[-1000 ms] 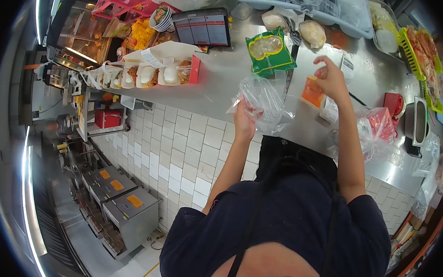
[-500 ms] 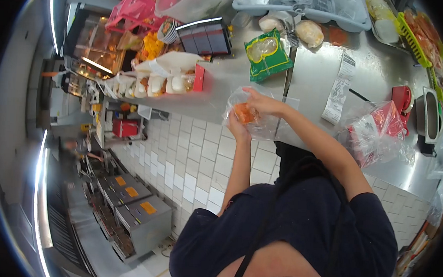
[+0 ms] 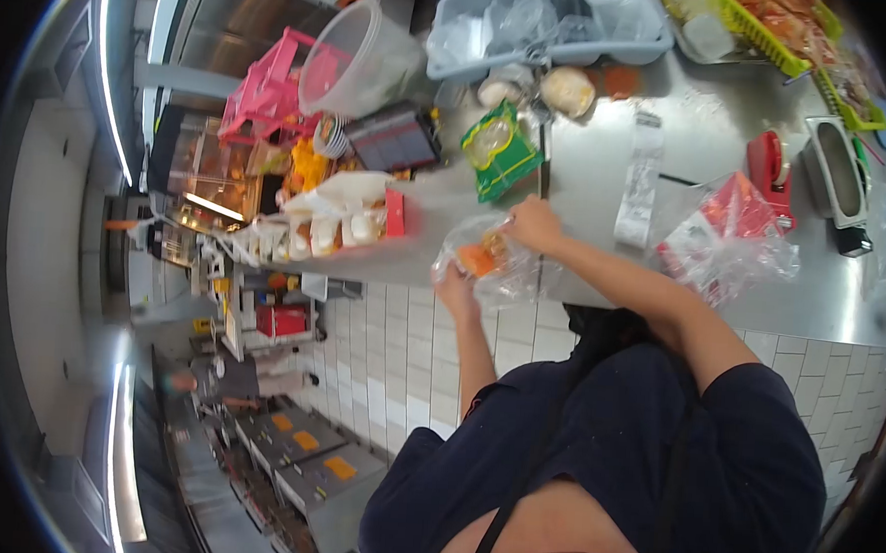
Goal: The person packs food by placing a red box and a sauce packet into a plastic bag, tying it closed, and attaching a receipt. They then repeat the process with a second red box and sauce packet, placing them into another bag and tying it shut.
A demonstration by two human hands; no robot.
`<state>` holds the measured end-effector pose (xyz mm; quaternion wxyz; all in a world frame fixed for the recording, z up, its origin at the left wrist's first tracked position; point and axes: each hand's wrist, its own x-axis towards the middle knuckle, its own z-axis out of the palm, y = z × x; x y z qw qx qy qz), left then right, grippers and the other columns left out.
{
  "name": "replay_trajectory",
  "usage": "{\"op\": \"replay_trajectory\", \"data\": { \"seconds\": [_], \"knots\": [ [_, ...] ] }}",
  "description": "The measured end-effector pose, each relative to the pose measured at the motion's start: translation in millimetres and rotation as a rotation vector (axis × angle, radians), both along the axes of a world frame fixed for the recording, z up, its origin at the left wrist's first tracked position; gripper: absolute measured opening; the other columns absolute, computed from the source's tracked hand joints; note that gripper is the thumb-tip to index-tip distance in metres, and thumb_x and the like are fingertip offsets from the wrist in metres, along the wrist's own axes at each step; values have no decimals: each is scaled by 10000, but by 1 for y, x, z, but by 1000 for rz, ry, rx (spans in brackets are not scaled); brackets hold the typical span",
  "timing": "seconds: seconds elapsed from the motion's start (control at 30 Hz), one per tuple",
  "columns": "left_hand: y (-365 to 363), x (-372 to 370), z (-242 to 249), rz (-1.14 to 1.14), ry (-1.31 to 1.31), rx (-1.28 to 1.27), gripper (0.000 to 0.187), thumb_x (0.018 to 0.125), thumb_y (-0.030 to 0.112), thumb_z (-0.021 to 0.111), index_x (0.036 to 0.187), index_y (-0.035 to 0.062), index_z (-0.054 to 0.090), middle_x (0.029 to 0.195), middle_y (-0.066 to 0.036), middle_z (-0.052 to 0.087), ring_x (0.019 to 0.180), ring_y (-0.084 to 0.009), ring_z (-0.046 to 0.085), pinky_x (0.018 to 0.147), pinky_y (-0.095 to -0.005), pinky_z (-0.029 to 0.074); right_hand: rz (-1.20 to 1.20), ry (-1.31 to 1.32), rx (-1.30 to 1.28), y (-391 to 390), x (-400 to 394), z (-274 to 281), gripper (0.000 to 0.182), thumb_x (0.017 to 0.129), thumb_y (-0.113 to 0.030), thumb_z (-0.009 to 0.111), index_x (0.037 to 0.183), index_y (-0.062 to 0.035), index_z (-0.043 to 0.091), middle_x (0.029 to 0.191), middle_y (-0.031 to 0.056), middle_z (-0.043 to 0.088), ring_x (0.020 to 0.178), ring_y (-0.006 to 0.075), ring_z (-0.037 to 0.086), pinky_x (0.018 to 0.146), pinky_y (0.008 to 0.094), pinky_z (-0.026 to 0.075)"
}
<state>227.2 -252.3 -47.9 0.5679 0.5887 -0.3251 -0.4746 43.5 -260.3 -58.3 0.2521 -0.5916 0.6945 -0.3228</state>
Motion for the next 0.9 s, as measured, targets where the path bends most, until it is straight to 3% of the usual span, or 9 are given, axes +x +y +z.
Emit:
{"op": "replay_trajectory", "data": {
  "seconds": [0.07,0.1,0.23,0.3,0.37,0.47,0.7,0.8,0.9],
  "knots": [
    [-10,4,53,-274,-120,-117,185,842,99,501,1025,68,496,734,11,525,612,-50,509,454,-197,413,35,-111,-137,-7,-35,36,460,659,-480,686,656,-35,566,725,153,565,711,301,558,633,386,450],
    [-14,-17,102,-341,-689,-455,180,834,110,515,1011,87,496,721,38,503,552,-12,445,437,-174,362,115,-249,-249,-6,-46,63,460,676,-473,675,583,-39,550,655,138,560,650,289,557,603,383,443],
    [-17,-74,255,-230,-559,-623,187,776,50,568,950,24,504,852,-41,563,704,-106,524,578,-236,438,10,-140,-543,-6,-103,235,426,767,-414,610,678,-11,502,592,143,508,569,276,508,553,380,398],
    [-33,-77,289,-255,-835,-1108,203,760,41,556,954,8,510,858,-89,584,719,-152,552,624,-278,459,-50,-160,-641,9,-117,293,419,785,-404,595,695,-8,494,606,155,497,549,278,469,542,381,378],
    [-76,-97,250,-193,-1223,-993,195,738,29,544,929,0,516,792,-121,589,722,-184,577,643,-303,462,45,-38,-515,-12,-138,272,430,789,-409,593,692,-5,483,600,144,490,542,265,462,531,375,375],
    [-68,-115,250,-396,-1110,-753,193,723,15,518,915,4,504,717,-122,583,690,-183,589,615,-287,462,25,129,-388,-5,-171,239,455,803,-428,579,685,-10,444,569,107,454,533,231,478,510,371,379],
    [-42,-142,271,-753,-362,-481,152,833,150,571,936,78,485,750,-22,566,645,-86,557,521,-225,435,67,-741,-159,58,-192,250,253,804,-271,639,825,-83,472,769,38,558,640,56,529,531,187,436],
    [-36,-144,270,-858,120,-457,141,857,146,550,971,109,476,824,6,550,681,-72,551,536,-207,447,245,-1484,-165,98,-212,250,581,785,13,594,1255,-89,269,1258,241,391,830,112,579,755,236,503],
    [-8,-148,271,-850,222,-475,154,875,177,525,1005,119,468,863,13,540,740,-67,551,561,-210,469,134,-1440,-568,134,-208,261,698,767,62,577,1328,-92,191,1297,283,316,850,116,570,806,249,490]
  ]
}}
